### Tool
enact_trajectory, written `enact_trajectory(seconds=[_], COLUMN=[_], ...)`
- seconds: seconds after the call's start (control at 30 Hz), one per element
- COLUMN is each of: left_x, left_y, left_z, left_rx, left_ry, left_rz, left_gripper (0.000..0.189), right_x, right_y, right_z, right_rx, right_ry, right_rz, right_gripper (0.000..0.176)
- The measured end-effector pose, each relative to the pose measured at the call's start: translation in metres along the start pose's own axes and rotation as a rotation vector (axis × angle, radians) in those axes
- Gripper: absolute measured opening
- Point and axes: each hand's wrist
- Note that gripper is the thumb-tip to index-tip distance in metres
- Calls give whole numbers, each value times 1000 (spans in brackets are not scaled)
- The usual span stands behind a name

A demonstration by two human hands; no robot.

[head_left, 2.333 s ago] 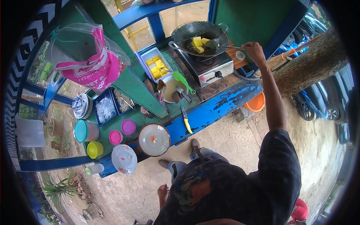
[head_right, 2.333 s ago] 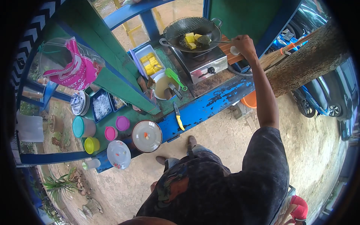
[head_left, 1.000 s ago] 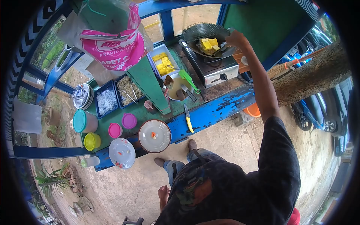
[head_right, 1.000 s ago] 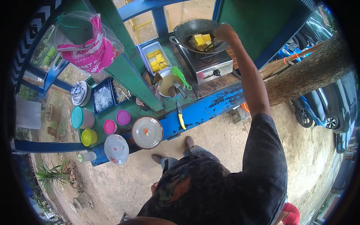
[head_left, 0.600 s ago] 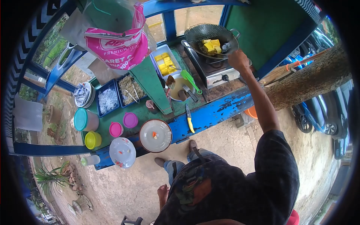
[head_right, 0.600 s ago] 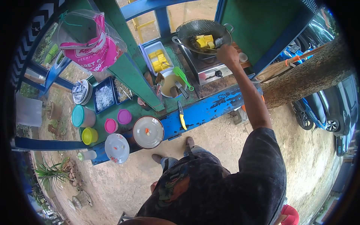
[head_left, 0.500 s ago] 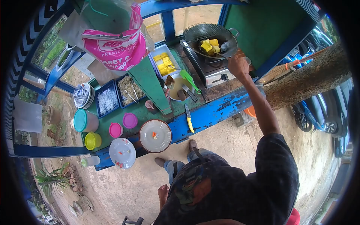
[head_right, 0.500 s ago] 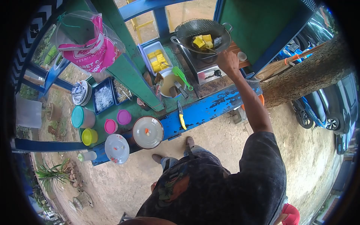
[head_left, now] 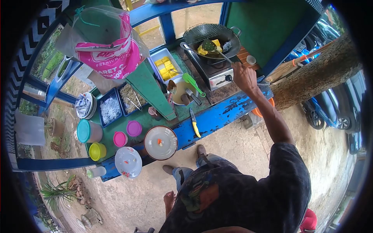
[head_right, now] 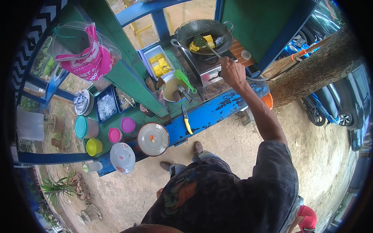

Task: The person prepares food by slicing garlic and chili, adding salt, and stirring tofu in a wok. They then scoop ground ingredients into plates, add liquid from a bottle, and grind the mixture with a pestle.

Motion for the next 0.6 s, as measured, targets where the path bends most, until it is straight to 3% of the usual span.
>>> enact_trajectory(seconds=[0.13,0.23,0.53,0.6], left_x=[-1,-1,-4,-5], left_y=[-3,-5,-10,-11], left_z=[3,5,0,-1], left_rx=[-4,-34,108,107], left_ry=[4,46,-59,-49], left_rz=[-9,-1,-48,-49], left_gripper=[40,40,39,38], right_x=[7,6,-20,-8], right_y=[1,2,16,12], right_z=[0,-8,-14,-18], right_rx=[-98,-121,-167,-304], right_ry=[-55,-53,-42,-48], right_rz=[99,37,99,71], right_gripper=[20,22,29,31])
Point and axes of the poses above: each hand's wrist, its own y-axis towards the middle knuckle, its own x-axis out of the back of the hand, z = x × y, and after that the axes turned 1 degree about x, right-handed
